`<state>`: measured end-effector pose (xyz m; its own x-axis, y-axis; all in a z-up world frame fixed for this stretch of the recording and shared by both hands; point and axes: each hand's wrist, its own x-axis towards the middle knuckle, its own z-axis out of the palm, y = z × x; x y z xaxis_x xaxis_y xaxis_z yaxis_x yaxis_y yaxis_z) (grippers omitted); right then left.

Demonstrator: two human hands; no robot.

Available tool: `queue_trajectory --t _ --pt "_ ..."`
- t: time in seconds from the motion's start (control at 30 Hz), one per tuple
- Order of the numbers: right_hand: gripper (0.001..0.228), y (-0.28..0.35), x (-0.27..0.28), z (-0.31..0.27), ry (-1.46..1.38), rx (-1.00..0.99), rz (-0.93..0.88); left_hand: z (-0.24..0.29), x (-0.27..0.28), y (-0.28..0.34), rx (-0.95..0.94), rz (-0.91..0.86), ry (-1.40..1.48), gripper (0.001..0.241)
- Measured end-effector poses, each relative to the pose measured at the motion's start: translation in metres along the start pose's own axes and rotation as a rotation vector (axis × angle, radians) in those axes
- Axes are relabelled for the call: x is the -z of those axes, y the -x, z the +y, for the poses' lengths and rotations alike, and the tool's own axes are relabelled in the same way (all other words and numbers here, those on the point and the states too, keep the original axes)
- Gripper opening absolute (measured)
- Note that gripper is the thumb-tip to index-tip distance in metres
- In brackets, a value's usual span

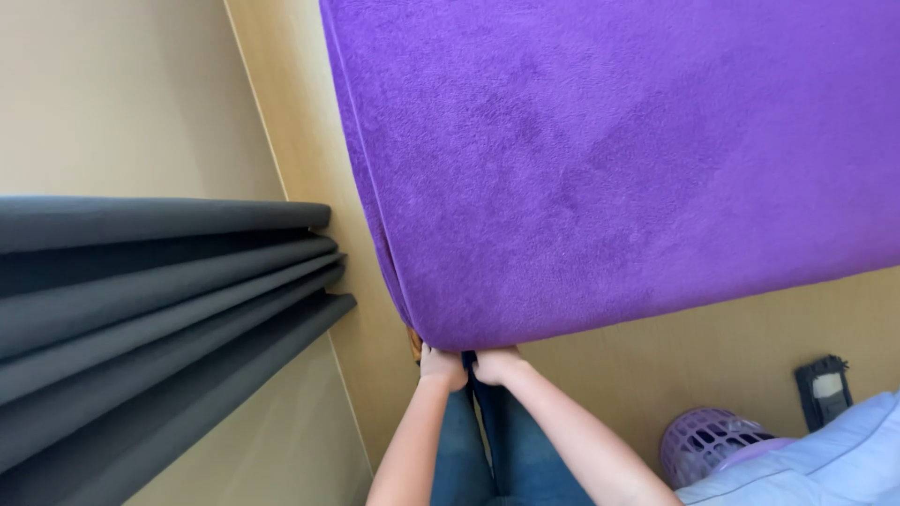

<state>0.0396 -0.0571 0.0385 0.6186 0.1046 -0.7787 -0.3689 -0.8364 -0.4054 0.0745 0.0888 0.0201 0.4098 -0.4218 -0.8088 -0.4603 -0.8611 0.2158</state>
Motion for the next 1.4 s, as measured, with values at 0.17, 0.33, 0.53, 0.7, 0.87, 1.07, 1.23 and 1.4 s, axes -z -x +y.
queue_trajectory --t 0.17,0.33,0.53,0.7,0.87,1.07,1.23,1.4 --pt "0.045 -0.003 -0.008 0.003 0.021 -0.026 -0.021 -0.012 -0.014 0.002 -0.051 0.119 0.179 0.051" --pt "0.045 0.013 -0.014 -0.008 0.023 -0.052 0.046 -0.013 -0.013 0.015 -0.133 0.396 0.184 0.062" --pt "0.085 0.090 0.001 -0.101 0.015 -0.096 0.061 -0.064 0.034 0.062 -0.279 0.199 0.102 0.067" --pt "0.077 0.076 -0.019 -0.154 -0.300 -0.021 0.415 -0.113 0.091 0.071 -0.424 0.376 -0.095 0.069" --pt "0.084 0.021 -0.005 -0.188 -0.584 -0.218 0.478 -0.152 0.123 0.048 -0.723 0.350 -0.396 0.072" --pt "0.093 -0.027 -0.034 -0.187 -0.626 -0.397 0.520 -0.148 0.104 0.012 -0.821 0.297 -0.602 0.069" --pt "0.088 -0.050 -0.045 -0.170 -0.765 -0.423 0.525 -0.117 0.089 -0.016 -0.681 0.108 -0.799 0.059" --pt "0.081 -0.102 -0.112 -0.143 -0.931 -0.471 0.477 -0.110 0.073 -0.049 -0.689 0.029 -0.891 0.050"
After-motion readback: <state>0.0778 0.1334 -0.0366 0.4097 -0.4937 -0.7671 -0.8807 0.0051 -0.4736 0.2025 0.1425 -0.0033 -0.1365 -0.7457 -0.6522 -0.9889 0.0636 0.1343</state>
